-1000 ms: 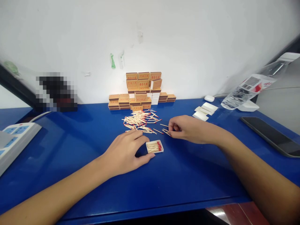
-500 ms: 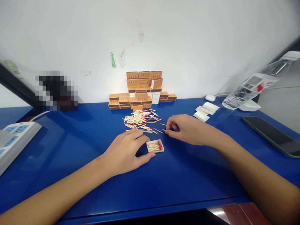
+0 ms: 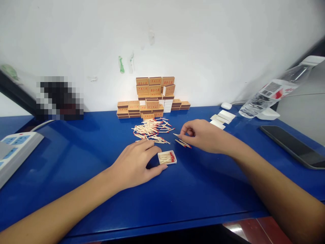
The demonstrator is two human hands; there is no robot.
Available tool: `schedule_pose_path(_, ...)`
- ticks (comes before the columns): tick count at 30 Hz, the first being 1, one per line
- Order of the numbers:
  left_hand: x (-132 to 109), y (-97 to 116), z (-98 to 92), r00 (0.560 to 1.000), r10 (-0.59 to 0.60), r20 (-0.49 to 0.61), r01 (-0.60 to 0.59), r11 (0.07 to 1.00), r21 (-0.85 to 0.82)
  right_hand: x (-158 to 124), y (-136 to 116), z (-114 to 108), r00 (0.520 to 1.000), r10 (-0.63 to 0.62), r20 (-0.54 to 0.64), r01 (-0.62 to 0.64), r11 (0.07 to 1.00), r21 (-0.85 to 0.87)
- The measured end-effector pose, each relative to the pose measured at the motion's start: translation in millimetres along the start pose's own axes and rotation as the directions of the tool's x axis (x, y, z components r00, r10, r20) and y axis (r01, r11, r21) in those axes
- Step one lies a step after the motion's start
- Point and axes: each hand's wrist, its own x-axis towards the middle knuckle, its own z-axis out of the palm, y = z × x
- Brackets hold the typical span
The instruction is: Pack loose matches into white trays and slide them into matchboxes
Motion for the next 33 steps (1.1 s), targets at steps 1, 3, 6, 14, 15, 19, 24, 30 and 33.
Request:
schedule_pose_path(1, -0.2, 0.0, -0.3, 1.0, -0.001, 0.004, 0.001, 1.0, -0.002, -1.0, 1.6, -3.5, 0.999, 0.025, 0.02, -0.025, 1.0, -0.011)
schedule_pose_path(3, -0.3, 0.0, -0.7, 1.0, -0.005, 0.007, 0.005, 1.0, -0.001, -2.8, 3.4, -6.5, 0.997, 0.043, 0.057, -0.041, 0.998, -0.04)
schedule_pose_path(6, 0.0, 0.2, -0.8, 1.0, -0.009, 0.003, 0.009, 1.0, 0.004, -4.7, 3.6, -3.3, 0.997, 0.016, 0.076, -0.01, 0.997, -0.077)
schedule_pose_path(14, 1.0, -0.7, -0.1, 0.999, -0.019, 0.025, 0.02, 1.0, -0.005, -4.4, 0.0, 4.3, 0.996, -0.004, 0.086, 0.014, 0.994, -0.105)
schedule_pose_path(15, 1.1, -0.8, -0.3, 1.0, -0.018, 0.025, 0.018, 1.0, -0.003, -4.3, -1.1, 4.3, 0.996, -0.001, 0.093, 0.011, 0.994, -0.105)
schedule_pose_path(19, 1.0, -0.2, -0.8, 1.0, -0.006, 0.015, 0.006, 1.0, -0.001, -4.2, -5.2, 4.1, 0.993, 0.014, 0.118, 0.0, 0.993, -0.119)
schedule_pose_path(24, 0.6, 0.7, -0.8, 1.0, -0.001, 0.011, 0.001, 1.0, -0.001, -4.2, -8.6, 5.7, 0.99, 0.018, 0.141, -0.006, 0.997, -0.083)
schedule_pose_path(30, -0.3, 0.2, -0.9, 1.0, -0.009, 0.021, 0.009, 1.0, -0.004, -13.8, -22.1, 8.7, 0.987, -0.105, 0.12, 0.091, 0.989, 0.115)
schedule_pose_path(33, -0.4, -0.2, -0.7, 1.0, -0.01, 0.023, 0.01, 1.0, -0.003, -19.9, -30.0, 15.1, 0.95, -0.284, 0.131, 0.268, 0.955, 0.129)
